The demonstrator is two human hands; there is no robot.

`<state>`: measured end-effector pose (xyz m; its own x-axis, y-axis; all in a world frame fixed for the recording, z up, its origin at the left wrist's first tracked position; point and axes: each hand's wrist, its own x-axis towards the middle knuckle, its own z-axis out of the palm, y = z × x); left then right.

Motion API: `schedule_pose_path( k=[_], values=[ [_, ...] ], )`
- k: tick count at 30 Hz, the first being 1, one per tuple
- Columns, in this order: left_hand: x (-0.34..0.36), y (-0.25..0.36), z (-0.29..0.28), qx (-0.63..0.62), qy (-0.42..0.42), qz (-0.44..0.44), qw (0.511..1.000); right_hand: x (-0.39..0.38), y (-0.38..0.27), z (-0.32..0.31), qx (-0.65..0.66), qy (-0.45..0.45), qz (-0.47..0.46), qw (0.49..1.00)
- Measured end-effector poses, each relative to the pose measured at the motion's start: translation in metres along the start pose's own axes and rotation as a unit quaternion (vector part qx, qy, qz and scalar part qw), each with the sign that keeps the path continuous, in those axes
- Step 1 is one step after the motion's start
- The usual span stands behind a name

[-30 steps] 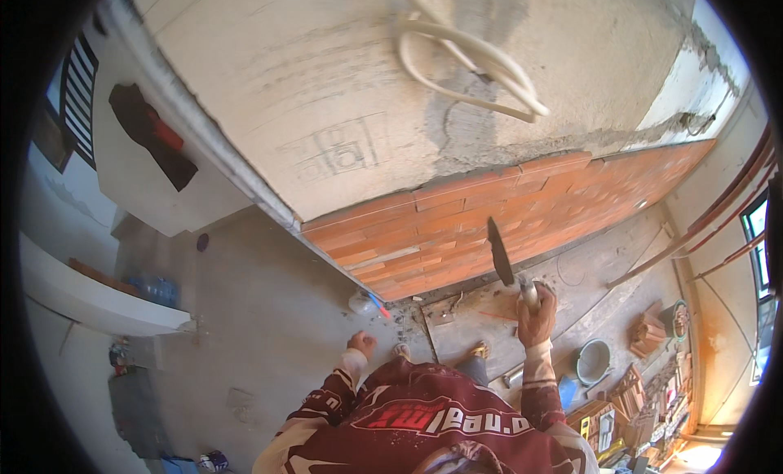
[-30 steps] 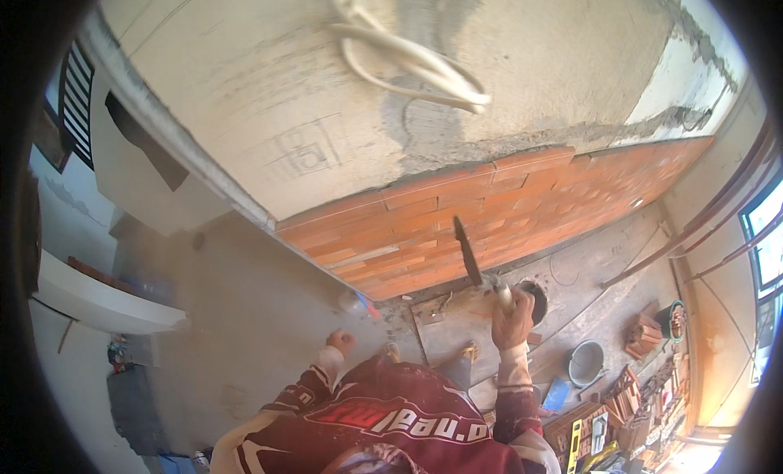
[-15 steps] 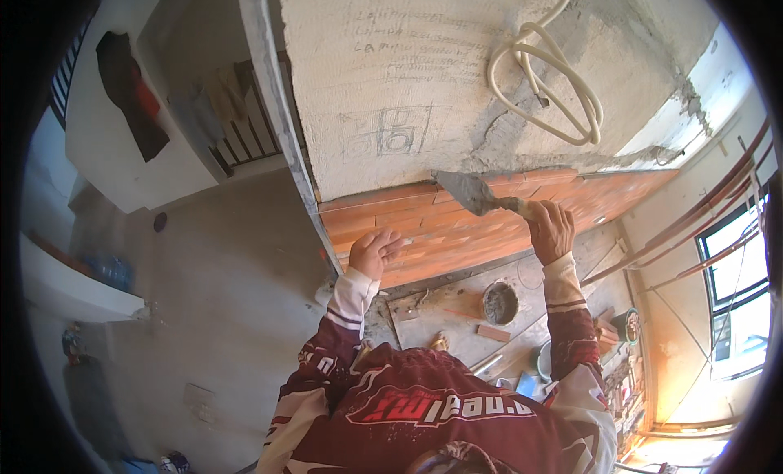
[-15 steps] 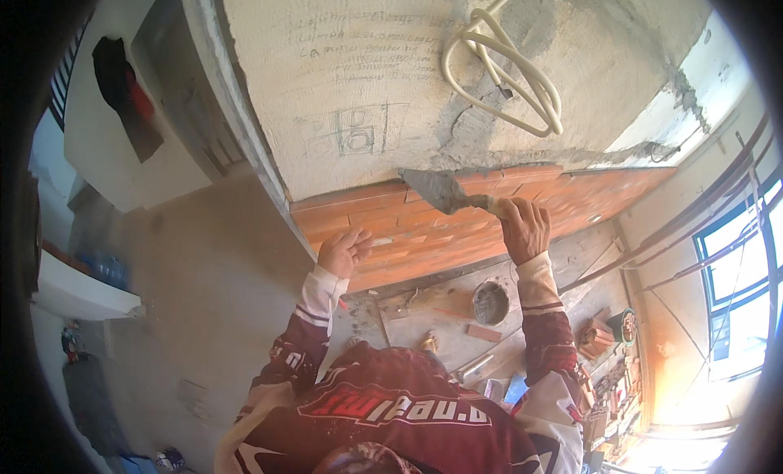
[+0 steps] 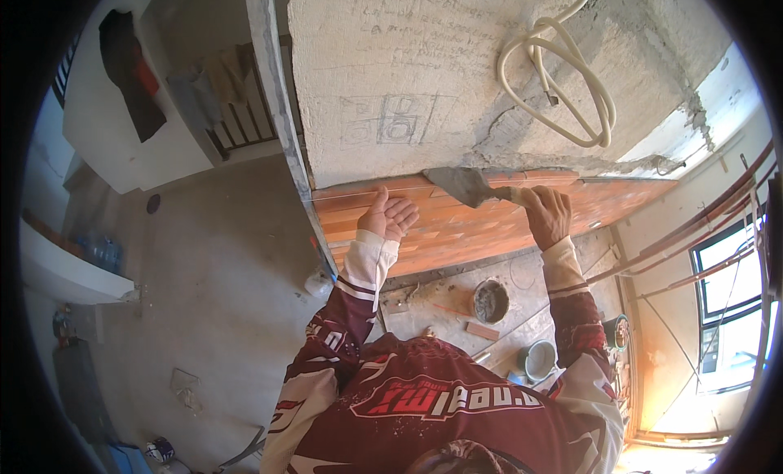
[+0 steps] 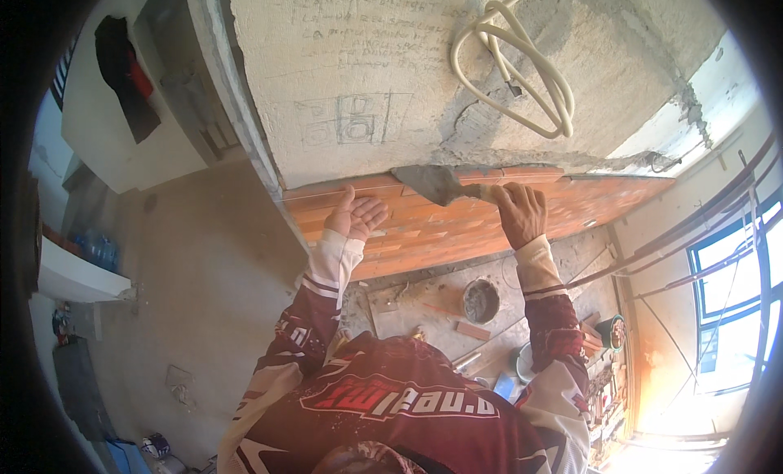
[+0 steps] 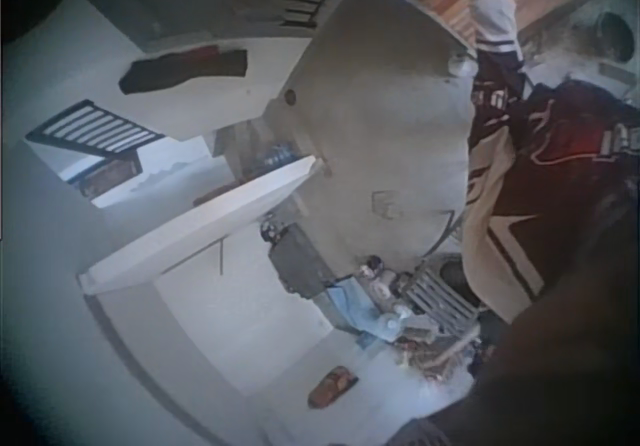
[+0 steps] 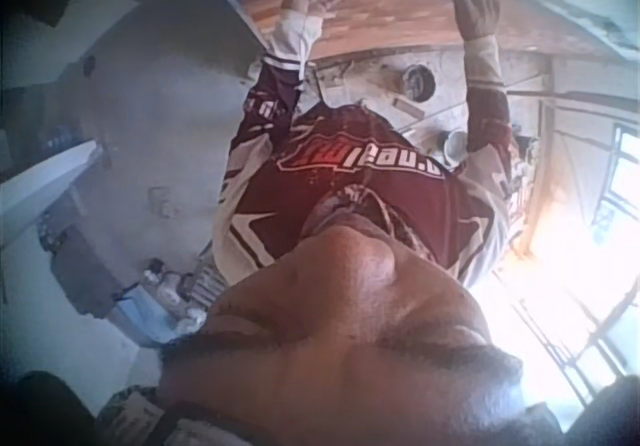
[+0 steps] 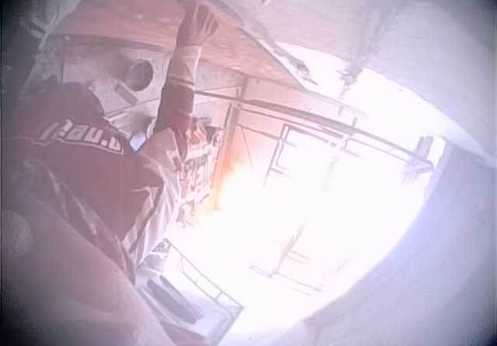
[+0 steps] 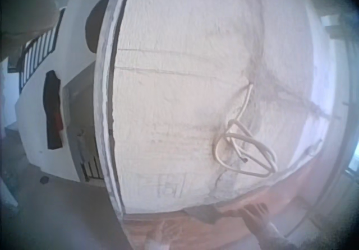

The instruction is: The person applies cement to a wall using a trowel, then places and adjusts terracotta tiles. They use a hammer to tap the tiles into place and occasionally pick up additional tiles from the floor.

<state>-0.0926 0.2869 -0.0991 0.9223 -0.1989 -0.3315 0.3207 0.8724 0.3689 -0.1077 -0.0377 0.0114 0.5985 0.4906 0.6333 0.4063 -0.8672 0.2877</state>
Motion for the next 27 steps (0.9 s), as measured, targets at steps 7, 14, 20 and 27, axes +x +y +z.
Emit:
schedule_pose_path(
  k=[7,14,20,27],
  values=[
    [0.002,-0.005,0.007,-0.035,0.010,0.032,0.999,0.006,0.010,-0.003,-0.004,-0.085,-0.024,0.996],
    [0.003,-0.003,0.006,-0.053,-0.001,0.027,0.998,0.023,0.018,-0.047,-0.012,-0.150,-0.028,0.988],
    [0.004,-0.004,0.001,-0.058,-0.009,0.024,0.998,0.038,0.004,-0.059,0.016,-0.099,-0.017,0.995],
    [0.005,-0.002,0.001,-0.065,-0.008,0.013,0.998,0.054,-0.012,-0.035,-0.029,-0.090,-0.069,0.993]
  ],
)
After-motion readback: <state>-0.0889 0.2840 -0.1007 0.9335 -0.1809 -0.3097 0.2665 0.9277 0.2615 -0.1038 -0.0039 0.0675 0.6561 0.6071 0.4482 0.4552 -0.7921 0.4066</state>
